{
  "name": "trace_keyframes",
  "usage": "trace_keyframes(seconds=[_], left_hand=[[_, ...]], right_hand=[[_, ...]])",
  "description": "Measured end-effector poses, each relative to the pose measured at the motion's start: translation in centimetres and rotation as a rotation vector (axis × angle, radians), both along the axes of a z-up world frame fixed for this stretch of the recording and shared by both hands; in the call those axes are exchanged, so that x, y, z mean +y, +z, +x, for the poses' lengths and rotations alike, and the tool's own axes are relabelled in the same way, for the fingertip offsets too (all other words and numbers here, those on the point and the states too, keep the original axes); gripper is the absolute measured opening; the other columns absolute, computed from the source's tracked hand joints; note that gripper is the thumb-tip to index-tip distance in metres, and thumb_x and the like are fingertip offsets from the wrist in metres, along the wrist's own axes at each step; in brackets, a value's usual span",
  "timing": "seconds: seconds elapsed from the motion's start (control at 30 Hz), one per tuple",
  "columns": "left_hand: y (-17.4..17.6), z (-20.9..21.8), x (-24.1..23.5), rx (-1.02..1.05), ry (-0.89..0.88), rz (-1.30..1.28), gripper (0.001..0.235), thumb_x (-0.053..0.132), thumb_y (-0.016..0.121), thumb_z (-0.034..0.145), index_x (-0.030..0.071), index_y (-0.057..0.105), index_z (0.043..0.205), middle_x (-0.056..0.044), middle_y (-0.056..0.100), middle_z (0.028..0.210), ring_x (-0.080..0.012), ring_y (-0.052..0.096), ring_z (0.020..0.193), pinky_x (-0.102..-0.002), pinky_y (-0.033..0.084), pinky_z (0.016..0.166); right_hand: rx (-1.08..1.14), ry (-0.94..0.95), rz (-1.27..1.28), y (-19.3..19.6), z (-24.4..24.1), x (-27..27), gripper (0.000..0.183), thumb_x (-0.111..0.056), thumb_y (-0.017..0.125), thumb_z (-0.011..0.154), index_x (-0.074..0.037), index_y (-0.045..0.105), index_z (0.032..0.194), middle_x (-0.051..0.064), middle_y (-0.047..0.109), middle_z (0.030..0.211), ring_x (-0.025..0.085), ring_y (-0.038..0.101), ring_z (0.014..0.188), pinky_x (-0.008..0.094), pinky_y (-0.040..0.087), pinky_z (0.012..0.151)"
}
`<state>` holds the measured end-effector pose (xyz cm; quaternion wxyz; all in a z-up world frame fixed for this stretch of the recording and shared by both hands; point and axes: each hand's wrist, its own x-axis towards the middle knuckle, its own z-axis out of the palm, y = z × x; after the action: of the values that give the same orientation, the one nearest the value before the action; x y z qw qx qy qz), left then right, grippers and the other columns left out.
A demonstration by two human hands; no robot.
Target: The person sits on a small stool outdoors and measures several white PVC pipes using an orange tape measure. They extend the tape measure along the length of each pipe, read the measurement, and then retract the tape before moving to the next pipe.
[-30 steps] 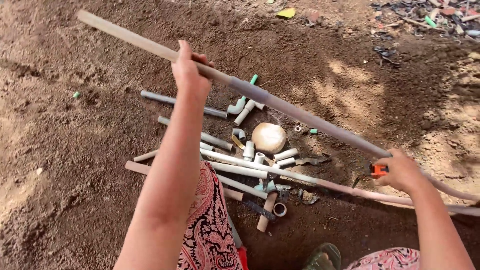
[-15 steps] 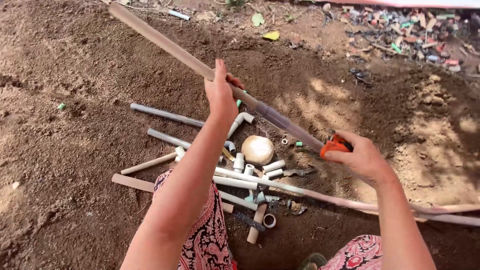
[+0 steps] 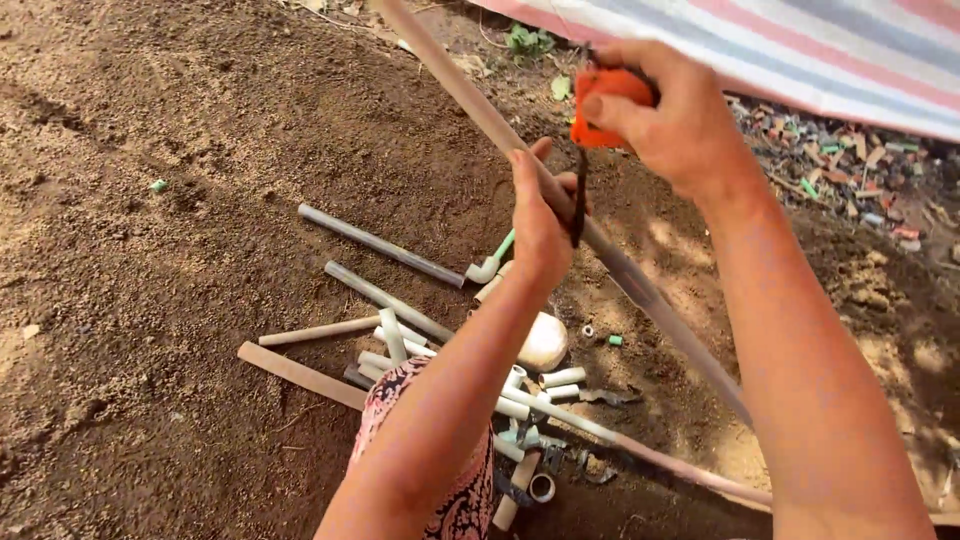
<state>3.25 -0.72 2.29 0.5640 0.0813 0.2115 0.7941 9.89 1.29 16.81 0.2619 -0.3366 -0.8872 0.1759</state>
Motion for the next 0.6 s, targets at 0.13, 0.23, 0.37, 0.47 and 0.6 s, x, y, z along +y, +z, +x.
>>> trace_keyframes(seconds=[0.13,0.23,0.37,0.47,0.6], left_hand=[[0.0,0.1,-0.3,-0.047,-0.028,0.136,0.055,0.057,0.033,0.093,0.013,0.04,0.126,0.005,0.053,0.061,-0.0095,0.049,0.051,-0.024,0.042,0.051],[0.2,0.0,-0.6,-0.048,-0.035,0.128,0.054,0.058,0.032,0.094,0.015,0.043,0.123,0.006,0.053,0.06,-0.0089,0.049,0.053,-0.024,0.042,0.054],[-0.2,0.2,-0.3,-0.051,-0.041,0.147,0.06,0.062,0.036,0.091,0.014,0.043,0.127,0.005,0.056,0.065,-0.0093,0.054,0.056,-0.025,0.046,0.058],[0.1,0.2,-0.4,-0.079,-0.042,0.121,0.053,0.057,0.037,0.094,0.014,0.046,0.124,0.002,0.053,0.067,-0.0093,0.052,0.057,-0.024,0.047,0.057],[-0.1,0.4,0.0,-0.063,-0.043,0.105,0.045,0.055,0.036,0.096,0.018,0.046,0.12,0.004,0.055,0.065,-0.008,0.053,0.055,-0.022,0.045,0.054]], right_hand=[[-0.009,0.129,0.022,1.0,-4.5,1.9,0.033,-0.014,0.065,0.088,-0.002,0.057,0.118,0.01,0.059,0.107,0.02,0.056,0.093,0.032,0.045,0.081],[-0.033,0.16,0.066,0.8,-7.1,3.5,0.028,-0.015,0.069,0.09,-0.004,0.055,0.111,0.009,0.059,0.102,0.021,0.057,0.091,0.035,0.045,0.079],[-0.085,0.158,0.183,0.3,-9.2,5.0,0.026,-0.02,0.072,0.092,-0.005,0.054,0.105,0.009,0.059,0.095,0.021,0.057,0.082,0.036,0.045,0.068],[-0.132,0.141,0.117,0.9,-10.9,3.9,0.018,-0.023,0.066,0.093,-0.01,0.059,0.102,0.005,0.063,0.094,0.018,0.061,0.081,0.034,0.046,0.07],[-0.275,0.127,0.182,0.4,-12.6,5.2,0.017,-0.024,0.063,0.098,-0.009,0.063,0.091,0.005,0.058,0.08,0.02,0.053,0.07,0.04,0.036,0.056]])
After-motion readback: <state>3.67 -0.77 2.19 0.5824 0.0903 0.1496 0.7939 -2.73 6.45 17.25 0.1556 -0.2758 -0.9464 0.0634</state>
